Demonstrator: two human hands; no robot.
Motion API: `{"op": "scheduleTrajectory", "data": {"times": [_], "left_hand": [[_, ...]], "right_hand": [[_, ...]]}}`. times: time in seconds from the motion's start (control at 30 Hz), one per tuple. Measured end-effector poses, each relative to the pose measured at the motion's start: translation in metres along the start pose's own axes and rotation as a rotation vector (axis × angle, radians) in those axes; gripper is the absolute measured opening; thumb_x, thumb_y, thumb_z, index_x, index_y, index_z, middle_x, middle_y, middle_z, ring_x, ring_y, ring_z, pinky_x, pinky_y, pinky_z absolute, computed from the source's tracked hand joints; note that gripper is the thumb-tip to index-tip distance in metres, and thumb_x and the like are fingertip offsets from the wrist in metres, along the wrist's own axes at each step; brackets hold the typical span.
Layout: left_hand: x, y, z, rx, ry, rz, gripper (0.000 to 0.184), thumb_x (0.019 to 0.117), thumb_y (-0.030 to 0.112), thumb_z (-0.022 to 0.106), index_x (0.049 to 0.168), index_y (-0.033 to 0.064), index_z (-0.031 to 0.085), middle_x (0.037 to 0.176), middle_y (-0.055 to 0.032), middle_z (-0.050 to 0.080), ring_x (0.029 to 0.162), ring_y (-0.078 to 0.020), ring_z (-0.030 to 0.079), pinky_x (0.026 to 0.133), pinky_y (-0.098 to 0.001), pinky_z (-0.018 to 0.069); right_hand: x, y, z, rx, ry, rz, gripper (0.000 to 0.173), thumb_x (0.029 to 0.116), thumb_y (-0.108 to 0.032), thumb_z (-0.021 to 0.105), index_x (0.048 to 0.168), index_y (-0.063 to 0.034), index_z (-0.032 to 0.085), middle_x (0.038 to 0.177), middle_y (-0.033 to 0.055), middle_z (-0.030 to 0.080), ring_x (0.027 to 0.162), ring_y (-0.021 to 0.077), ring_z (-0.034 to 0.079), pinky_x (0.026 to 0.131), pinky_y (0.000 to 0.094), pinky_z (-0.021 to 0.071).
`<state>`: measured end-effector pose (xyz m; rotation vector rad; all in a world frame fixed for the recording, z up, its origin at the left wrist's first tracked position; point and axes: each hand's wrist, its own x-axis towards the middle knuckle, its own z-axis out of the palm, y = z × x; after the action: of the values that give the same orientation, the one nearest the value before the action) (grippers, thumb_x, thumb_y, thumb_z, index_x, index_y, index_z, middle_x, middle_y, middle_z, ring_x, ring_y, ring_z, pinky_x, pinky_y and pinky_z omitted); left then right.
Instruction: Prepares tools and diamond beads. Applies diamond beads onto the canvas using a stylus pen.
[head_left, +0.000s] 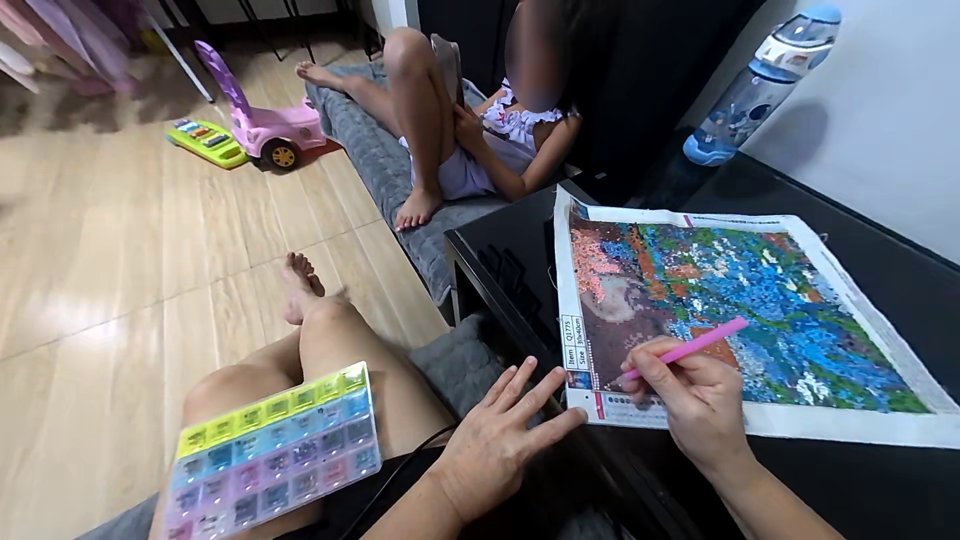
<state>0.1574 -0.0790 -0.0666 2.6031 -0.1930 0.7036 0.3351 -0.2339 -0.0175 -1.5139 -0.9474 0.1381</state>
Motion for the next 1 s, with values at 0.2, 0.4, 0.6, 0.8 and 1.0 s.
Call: {"op": "scheduleTrajectory", "data": {"times": [0.2, 0.4, 0.6, 0.8, 1.0], "left_hand": [[-0.0003, 0.0006, 0.0005, 0.005, 0.007, -0.002, 0.067, 0.0788, -0.008, 0.060, 0.136, 0.0268, 0.065, 0.146, -0.0174, 0.058, 0.136, -0.0429, 0.053, 0.110, -0.0520, 0.0470], [-0.0010, 0.0007, 0.0012, 0.004, 0.011, -0.010, 0.068, 0.0780, -0.009, 0.060, 0.136, 0.0272, 0.065, 0.146, -0.0167, 0.058, 0.136, -0.0431, 0.053, 0.110, -0.0515, 0.0469], [-0.0015, 0.0006, 0.0017, 0.006, 0.008, -0.010, 0.072, 0.0765, -0.010, 0.059, 0.137, 0.0277, 0.063, 0.147, -0.0163, 0.056, 0.137, -0.0429, 0.052, 0.111, -0.0512, 0.0460], [-0.0010, -0.0002, 0.0009, 0.009, -0.006, -0.003, 0.070, 0.0779, -0.009, 0.060, 0.137, 0.0277, 0.064, 0.147, -0.0167, 0.057, 0.136, -0.0428, 0.053, 0.110, -0.0508, 0.0471], [-0.0009, -0.0005, 0.0006, -0.002, -0.007, -0.005, 0.071, 0.0777, -0.009, 0.060, 0.138, 0.0275, 0.063, 0.148, -0.0164, 0.056, 0.137, -0.0429, 0.052, 0.110, -0.0514, 0.0471]], "right_hand": [[0.0007, 0.0022, 0.0035, -0.020, 0.042, 0.001, 0.012, 0.0981, -0.017, 0.063, 0.091, -0.0182, 0.072, 0.081, -0.0106, 0.071, 0.062, 0.0010, 0.067, 0.057, 0.0174, 0.0597], [0.0004, 0.0053, 0.0048, -0.030, 0.026, -0.016, 0.011, 0.0977, -0.018, 0.064, 0.092, -0.0162, 0.073, 0.081, -0.0092, 0.071, 0.062, 0.0007, 0.066, 0.056, 0.0166, 0.0590], [0.0006, 0.0055, 0.0052, -0.040, 0.012, -0.008, 0.012, 0.0976, -0.019, 0.064, 0.090, -0.0155, 0.073, 0.082, -0.0087, 0.070, 0.062, 0.0002, 0.066, 0.056, 0.0162, 0.0587], [0.0011, 0.0056, 0.0052, -0.042, -0.006, -0.007, 0.011, 0.0975, -0.018, 0.064, 0.091, -0.0152, 0.072, 0.082, -0.0089, 0.070, 0.062, 0.0000, 0.066, 0.056, 0.0157, 0.0584], [0.0009, 0.0083, 0.0050, -0.049, -0.021, -0.022, 0.011, 0.0973, -0.020, 0.065, 0.090, -0.0149, 0.072, 0.082, -0.0089, 0.070, 0.063, -0.0003, 0.066, 0.057, 0.0162, 0.0588]]}}
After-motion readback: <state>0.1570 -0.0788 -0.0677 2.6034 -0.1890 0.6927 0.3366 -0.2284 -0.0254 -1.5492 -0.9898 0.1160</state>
